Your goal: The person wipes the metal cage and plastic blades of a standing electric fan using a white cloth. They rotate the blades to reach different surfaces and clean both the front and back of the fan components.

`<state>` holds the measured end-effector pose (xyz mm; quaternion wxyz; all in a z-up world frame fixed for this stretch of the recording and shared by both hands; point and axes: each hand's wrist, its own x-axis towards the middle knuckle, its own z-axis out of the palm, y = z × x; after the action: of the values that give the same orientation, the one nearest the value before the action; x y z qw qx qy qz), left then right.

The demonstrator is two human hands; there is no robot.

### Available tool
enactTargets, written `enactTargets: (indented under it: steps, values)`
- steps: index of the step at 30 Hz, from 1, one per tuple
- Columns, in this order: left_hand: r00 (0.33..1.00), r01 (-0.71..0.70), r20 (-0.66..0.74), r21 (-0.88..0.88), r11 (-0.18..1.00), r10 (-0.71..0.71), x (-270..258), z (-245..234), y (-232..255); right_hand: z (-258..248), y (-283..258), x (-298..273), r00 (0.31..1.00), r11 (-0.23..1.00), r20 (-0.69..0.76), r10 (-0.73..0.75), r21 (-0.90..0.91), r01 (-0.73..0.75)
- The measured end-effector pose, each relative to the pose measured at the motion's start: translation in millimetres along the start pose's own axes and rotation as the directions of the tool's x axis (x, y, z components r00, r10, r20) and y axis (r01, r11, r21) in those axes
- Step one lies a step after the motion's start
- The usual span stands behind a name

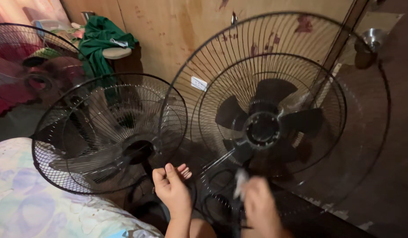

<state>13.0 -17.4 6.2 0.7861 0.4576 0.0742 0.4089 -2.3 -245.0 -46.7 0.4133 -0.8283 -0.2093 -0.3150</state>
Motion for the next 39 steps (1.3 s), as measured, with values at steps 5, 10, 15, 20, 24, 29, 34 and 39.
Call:
enactTargets:
  steps: [5,10,15,20,24,29,34,39]
  values:
    - [1.0,-0.002,0.005,0.016,1.0,0.001,-6,1,0,-17,-17,52,0.977,0.991,-0.208,0.044,-0.114,-0.069]
    - [0.999,-0.039,-0.017,-0.051,0.998,0.038,-2,0,1,16,-41,13,0.984,0.981,0.002,-0.18,0.074,0.18]
    - [0.999,-0.03,-0.019,-0.033,0.999,0.03,5,-4,3,26,-44,2,0.969,0.973,0.233,-0.088,0.227,0.034]
    - [0.997,-0.068,0.029,-0.06,0.996,0.07,-6,9,4,24,-57,32,1.0,0.976,-0.002,-0.018,0.216,0.019]
    - [0.999,-0.035,0.039,-0.037,0.999,0.037,-6,13,10,24,-86,19,0.975,0.953,0.218,-0.045,0.302,-0.024]
    - [0.997,-0.018,0.071,0.012,1.0,0.017,-9,10,15,20,-85,27,0.955,0.972,0.209,-0.208,0.153,0.178]
    - [0.993,-0.093,0.077,0.011,0.996,0.092,-3,18,21,27,-87,33,0.976,0.961,0.126,-0.178,0.235,0.144]
    - [0.993,-0.098,0.062,-0.002,0.995,0.098,7,10,28,14,-82,17,0.89,0.975,0.431,-0.149,0.213,0.06]
